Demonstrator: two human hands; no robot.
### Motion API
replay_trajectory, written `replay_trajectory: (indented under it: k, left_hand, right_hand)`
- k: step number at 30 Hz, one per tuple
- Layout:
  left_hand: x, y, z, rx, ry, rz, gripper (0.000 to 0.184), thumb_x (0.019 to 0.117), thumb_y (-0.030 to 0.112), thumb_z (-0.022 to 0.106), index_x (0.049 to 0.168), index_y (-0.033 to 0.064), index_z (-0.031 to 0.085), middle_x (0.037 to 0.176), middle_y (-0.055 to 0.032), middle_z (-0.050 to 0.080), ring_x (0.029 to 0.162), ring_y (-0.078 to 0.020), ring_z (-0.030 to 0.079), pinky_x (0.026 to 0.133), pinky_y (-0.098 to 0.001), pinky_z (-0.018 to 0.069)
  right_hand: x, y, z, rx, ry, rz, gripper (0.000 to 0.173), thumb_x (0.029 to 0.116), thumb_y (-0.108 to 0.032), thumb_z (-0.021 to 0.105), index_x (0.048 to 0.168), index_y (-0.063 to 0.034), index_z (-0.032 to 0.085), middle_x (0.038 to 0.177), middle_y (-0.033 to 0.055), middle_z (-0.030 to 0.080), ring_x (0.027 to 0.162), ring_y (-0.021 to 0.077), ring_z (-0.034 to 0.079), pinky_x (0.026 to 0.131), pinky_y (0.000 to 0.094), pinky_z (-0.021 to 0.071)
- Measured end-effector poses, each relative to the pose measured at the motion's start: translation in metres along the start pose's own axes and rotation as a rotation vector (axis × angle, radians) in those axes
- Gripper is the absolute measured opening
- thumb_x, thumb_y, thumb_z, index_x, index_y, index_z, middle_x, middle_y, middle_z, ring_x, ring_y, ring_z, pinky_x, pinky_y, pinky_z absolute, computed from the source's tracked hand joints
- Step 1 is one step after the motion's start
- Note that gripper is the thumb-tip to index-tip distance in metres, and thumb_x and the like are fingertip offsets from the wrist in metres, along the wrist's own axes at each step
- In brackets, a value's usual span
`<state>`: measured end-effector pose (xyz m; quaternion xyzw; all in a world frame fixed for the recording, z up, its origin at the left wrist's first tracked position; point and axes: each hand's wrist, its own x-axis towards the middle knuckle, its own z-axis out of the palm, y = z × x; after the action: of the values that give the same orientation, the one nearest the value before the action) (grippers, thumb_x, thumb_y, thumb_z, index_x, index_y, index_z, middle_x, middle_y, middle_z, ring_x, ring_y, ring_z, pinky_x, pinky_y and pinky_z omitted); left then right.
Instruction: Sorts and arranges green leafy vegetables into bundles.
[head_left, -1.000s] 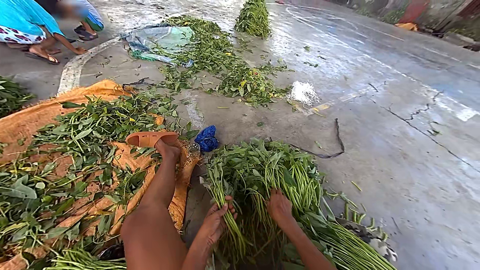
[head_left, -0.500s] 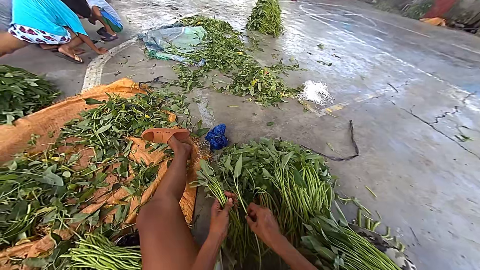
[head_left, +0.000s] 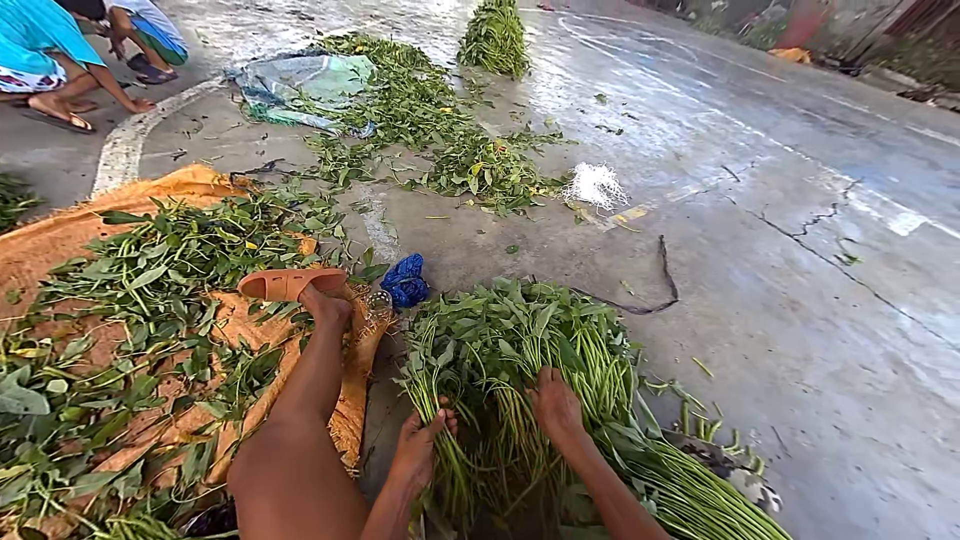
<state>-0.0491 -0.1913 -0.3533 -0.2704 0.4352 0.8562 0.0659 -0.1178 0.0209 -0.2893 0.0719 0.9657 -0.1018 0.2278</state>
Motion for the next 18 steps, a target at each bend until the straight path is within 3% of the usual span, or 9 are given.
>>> replay_trajectory:
  k: [2,6,9,11,14,18]
  left_hand:
    - [0.001,0.0,0.003,-0.048,0.014,-0.038,0.016,0.1062,-0.002,0.043,0.112,-0.0024,0.057,0.08,-0.0078,0.067,0.07,-0.0181,0.069,0.073,-0.0354,0.0619]
    - [0.0,0.002,0.003,-0.155,0.026,-0.055,0.016,0.1091,0.004,0.038,0.107,0.0024,0.053,0.078,-0.0069,0.064,0.069,-0.0206,0.07,0.074,-0.0437,0.0638]
    - [0.002,0.005,0.0,-0.176,0.001,-0.029,0.015,0.1096,0.006,0.037,0.111,0.0039,0.052,0.083,-0.0069,0.065,0.07,-0.0186,0.069,0.072,-0.0394,0.0634]
    - [0.002,0.006,-0.001,-0.167,-0.045,-0.001,0.017,0.1062,-0.002,0.04,0.117,0.0028,0.052,0.093,-0.0093,0.068,0.076,-0.0195,0.07,0.072,-0.0362,0.0625]
    - [0.003,0.004,0.004,-0.115,-0.085,0.03,0.024,0.1007,-0.011,0.045,0.121,0.0011,0.05,0.1,-0.0111,0.069,0.081,-0.0208,0.071,0.074,-0.0353,0.0621]
    - [0.003,0.0,0.006,-0.02,-0.126,-0.045,0.031,0.1011,-0.009,0.049,0.131,-0.0009,0.049,0.107,-0.0135,0.07,0.088,-0.0227,0.072,0.079,-0.0375,0.0617]
  right_hand:
    - [0.014,0.013,-0.004,-0.031,-0.037,0.073,0.057,0.1032,-0.029,0.059,0.148,0.0024,0.043,0.146,0.0259,0.05,0.124,0.041,0.06,0.101,0.0524,0.051]
    - [0.028,0.029,-0.003,0.119,-0.043,0.02,0.036,0.1,-0.022,0.06,0.131,-0.0042,0.064,0.133,0.0193,0.062,0.124,0.0351,0.06,0.104,0.0522,0.0476]
    - [0.018,0.025,-0.006,0.347,-0.009,-0.101,0.035,0.1004,-0.022,0.061,0.13,-0.0031,0.064,0.121,0.0175,0.069,0.113,0.0304,0.066,0.101,0.0484,0.0497]
    - [0.004,0.014,-0.007,0.448,-0.01,-0.172,0.034,0.1001,-0.021,0.063,0.128,-0.0015,0.064,0.115,0.0162,0.07,0.106,0.0274,0.068,0.097,0.0448,0.0523]
    - [-0.019,-0.006,0.004,0.454,-0.047,-0.261,0.032,0.0989,-0.022,0.064,0.124,-0.0022,0.065,0.109,0.0134,0.072,0.1,0.0241,0.07,0.093,0.0415,0.0547]
    - [-0.04,-0.022,0.039,0.353,-0.16,-0.409,0.031,0.0999,-0.02,0.062,0.125,-0.0018,0.066,0.112,0.0156,0.071,0.104,0.0266,0.07,0.096,0.0432,0.0539]
